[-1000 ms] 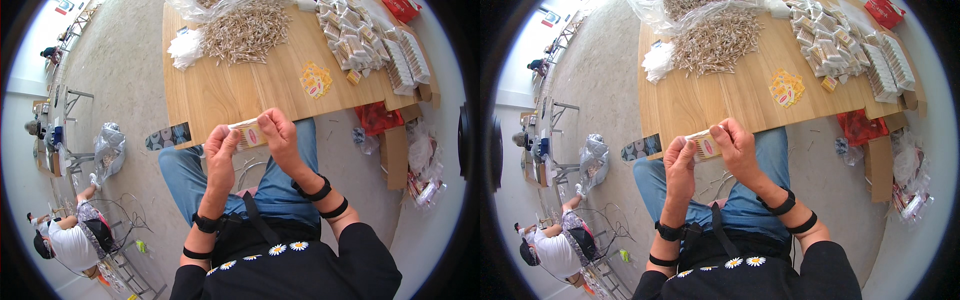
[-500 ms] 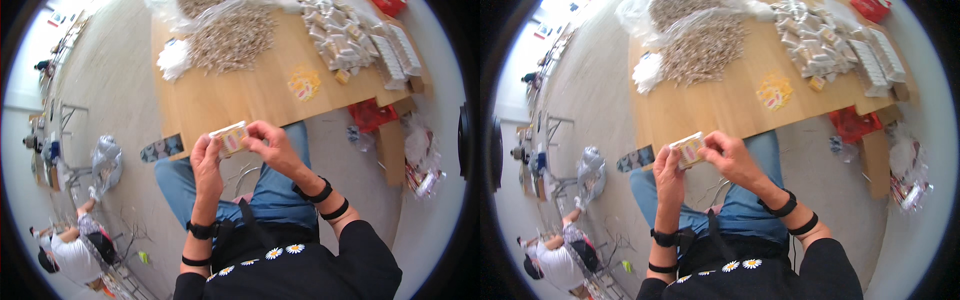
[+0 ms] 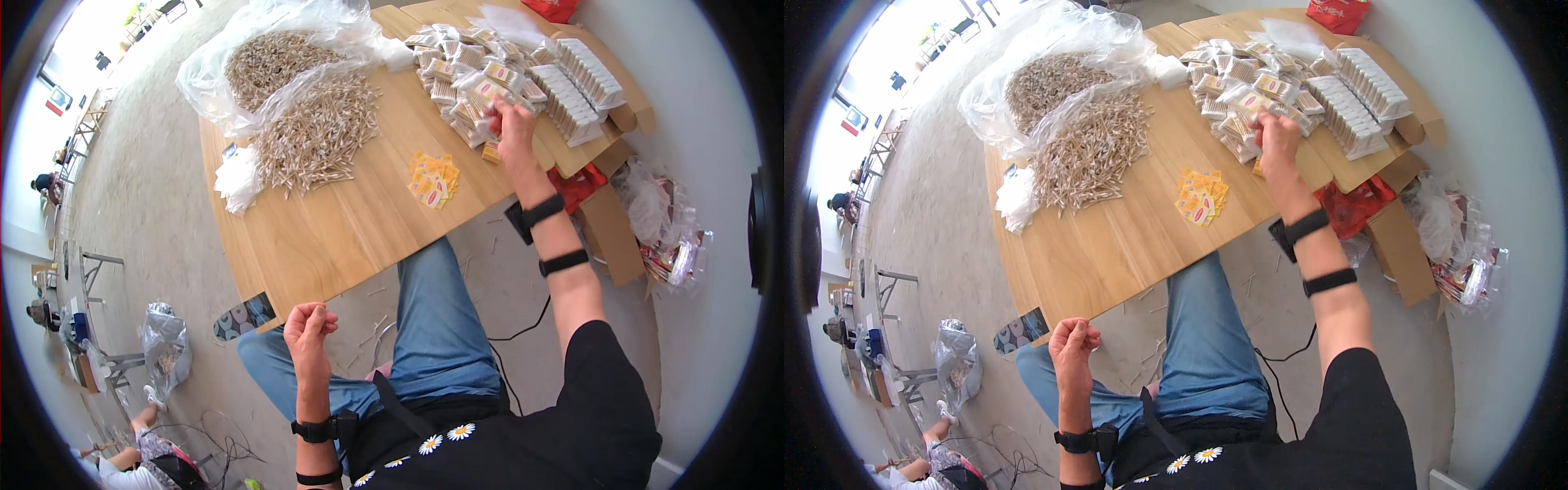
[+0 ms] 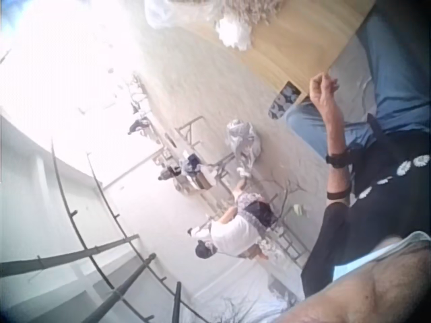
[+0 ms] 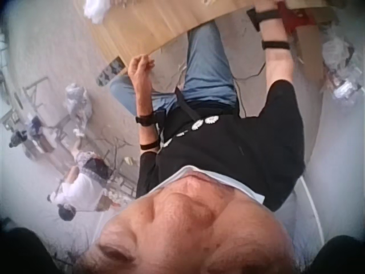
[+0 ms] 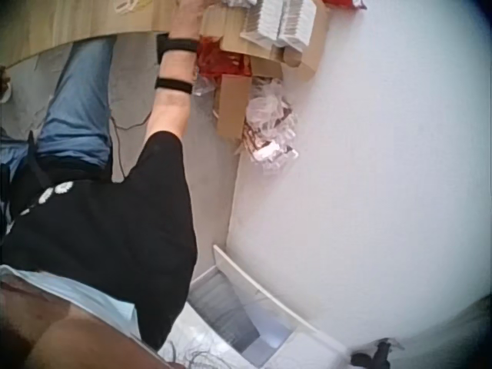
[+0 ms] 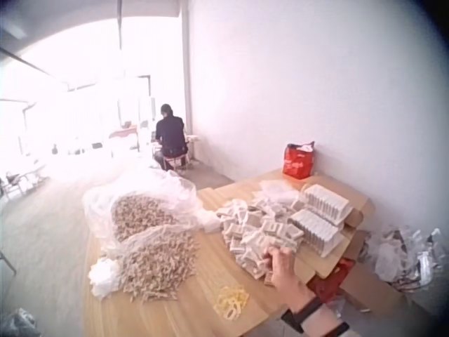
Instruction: The person is manually organizing and packaging bunches of wooden cotton swabs into small plastic bags.
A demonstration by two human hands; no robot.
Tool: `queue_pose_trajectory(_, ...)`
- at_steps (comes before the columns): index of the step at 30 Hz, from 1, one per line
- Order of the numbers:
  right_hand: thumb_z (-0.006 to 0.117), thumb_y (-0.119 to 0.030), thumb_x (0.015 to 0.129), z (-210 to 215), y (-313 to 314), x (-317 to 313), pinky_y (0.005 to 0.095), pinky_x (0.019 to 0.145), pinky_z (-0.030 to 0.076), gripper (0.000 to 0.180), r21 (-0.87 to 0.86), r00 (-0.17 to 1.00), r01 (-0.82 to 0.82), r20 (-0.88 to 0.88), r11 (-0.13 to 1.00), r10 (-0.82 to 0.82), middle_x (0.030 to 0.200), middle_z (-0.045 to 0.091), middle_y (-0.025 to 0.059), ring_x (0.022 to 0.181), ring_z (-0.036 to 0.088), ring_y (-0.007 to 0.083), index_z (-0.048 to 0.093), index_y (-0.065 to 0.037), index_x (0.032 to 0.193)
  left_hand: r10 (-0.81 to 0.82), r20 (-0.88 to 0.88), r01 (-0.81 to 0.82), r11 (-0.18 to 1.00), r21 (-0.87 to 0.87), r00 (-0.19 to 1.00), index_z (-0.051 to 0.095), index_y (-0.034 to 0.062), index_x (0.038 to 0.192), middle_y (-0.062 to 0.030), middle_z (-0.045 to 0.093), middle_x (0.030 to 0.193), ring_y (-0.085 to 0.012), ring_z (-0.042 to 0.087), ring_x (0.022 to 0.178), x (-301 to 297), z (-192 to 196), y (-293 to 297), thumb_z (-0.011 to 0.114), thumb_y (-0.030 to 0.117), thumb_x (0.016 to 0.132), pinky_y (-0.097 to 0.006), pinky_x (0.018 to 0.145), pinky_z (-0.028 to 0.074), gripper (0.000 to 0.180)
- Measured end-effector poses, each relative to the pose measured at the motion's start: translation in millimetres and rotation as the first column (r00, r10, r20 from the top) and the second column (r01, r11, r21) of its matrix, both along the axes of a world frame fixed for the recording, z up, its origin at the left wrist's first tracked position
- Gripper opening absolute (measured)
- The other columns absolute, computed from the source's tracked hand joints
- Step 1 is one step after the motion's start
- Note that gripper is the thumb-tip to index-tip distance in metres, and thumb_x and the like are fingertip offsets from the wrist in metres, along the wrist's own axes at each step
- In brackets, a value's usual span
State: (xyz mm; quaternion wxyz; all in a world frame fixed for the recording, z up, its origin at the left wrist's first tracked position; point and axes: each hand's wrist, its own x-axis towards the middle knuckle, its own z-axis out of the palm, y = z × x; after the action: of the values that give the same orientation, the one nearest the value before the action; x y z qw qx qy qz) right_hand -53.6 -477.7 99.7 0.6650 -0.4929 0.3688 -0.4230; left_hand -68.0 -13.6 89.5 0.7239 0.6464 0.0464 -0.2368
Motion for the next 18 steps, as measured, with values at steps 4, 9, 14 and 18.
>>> queue_pose_trajectory(4,0.067,-0.018,0.088,-17,-24,-4,0.0214,0.044,0.039,0.021,0.068,0.994,0.029,-0.104,0.997,-0.022,0.066,0.067,0.0101,0.046,0.051,0.0074,0.063,0.000,0.081,0.003,-0.017,-0.003,1.000,-0.025,1.000,0.062,0.0025,0.097,-0.0055,0.066,0.081,-0.0107,0.060,0.070,0,0,1,0.065,0.013,0.094,-0.023,0.066,0.048,0.011)
queue_pose_trajectory(9,0.065,-0.017,0.090,-49,32,-21,0.0222,0.047,0.041,0.015,-0.116,0.958,-0.093,-0.282,0.989,0.057,0.064,0.064,0.0048,0.050,0.054,0.0077,0.065,-0.002,0.085,0.018,-0.038,-0.017,1.000,0.011,0.999,0.062,0.0024,0.098,-0.0052,0.066,0.081,-0.0110,0.061,0.071,3,-7,13,0.065,0.012,0.093,-0.023,0.067,0.049,0.011)
queue_pose_trajectory(14,0.066,-0.016,0.087,-50,124,-1,0.0307,0.059,0.049,0.016,-0.260,0.807,-0.498,-0.487,0.827,0.333,0.069,0.068,0.0082,0.059,0.061,0.0167,0.068,0.000,0.092,0.060,-0.021,-0.059,0.997,0.042,0.998,0.061,0.0017,0.098,-0.0052,0.065,0.082,-0.0116,0.063,0.074,7,-11,25,0.065,0.012,0.093,-0.024,0.067,0.050,0.012)
queue_pose_trajectory(18,0.069,-0.025,0.086,-47,206,29,0.0392,0.085,0.051,0.030,-0.602,0.638,-0.770,-0.716,0.213,0.282,0.099,0.071,0.0147,0.094,0.066,0.0279,0.068,-0.001,0.105,0.028,-0.045,-0.028,1.000,0.011,0.999,0.061,0.0014,0.098,-0.0044,0.065,0.083,-0.0112,0.064,0.075,6,-20,30,0.066,0.012,0.092,-0.024,0.067,0.051,0.013)
